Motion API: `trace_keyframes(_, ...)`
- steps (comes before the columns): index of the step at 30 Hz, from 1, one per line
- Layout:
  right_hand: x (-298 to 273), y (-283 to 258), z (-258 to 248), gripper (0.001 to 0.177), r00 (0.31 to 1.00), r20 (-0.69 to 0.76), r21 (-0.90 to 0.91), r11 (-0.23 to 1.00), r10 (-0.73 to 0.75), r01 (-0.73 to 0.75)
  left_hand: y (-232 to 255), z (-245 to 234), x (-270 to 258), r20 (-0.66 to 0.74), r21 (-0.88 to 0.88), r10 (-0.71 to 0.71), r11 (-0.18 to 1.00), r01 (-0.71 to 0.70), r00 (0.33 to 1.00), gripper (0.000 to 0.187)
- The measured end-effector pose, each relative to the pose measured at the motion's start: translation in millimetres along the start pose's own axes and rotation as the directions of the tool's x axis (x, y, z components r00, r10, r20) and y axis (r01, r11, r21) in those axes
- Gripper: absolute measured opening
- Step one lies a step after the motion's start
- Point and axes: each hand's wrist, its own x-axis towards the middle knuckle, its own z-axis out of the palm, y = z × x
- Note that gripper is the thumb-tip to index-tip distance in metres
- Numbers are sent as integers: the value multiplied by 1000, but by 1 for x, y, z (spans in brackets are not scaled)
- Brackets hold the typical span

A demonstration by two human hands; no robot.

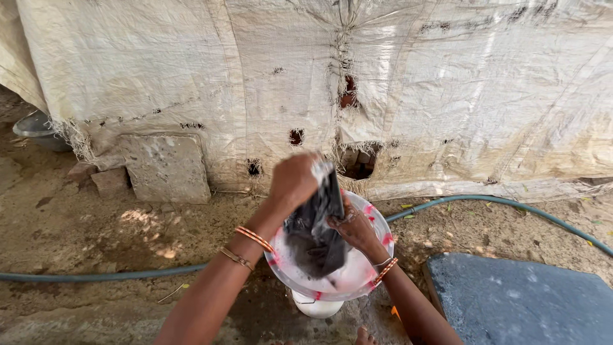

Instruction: The person washes a dark garment by hand in a bowl of soapy water, scrubbing the fabric against itself and lifting it to inspect it.

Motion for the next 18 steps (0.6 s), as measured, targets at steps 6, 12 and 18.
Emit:
trace_keyframes(6, 4, 10, -36, 44, 966, 166, 663, 747, -199, 39, -26, -39, -2, -267, -276, -135, 959, 59, 954, 37)
trace_keyframes(12, -1, -23, -69, 34, 957, -24, -260, 923, 288, -284, -85, -15, -24, -224, -521, -377, 826, 217, 899, 39)
trace_keyframes(18, -2, 26, -47, 33, 998, -53, -289, 955, 46, -60, -133, 13, -19, -203, -707, -442, 683, 181, 874, 38)
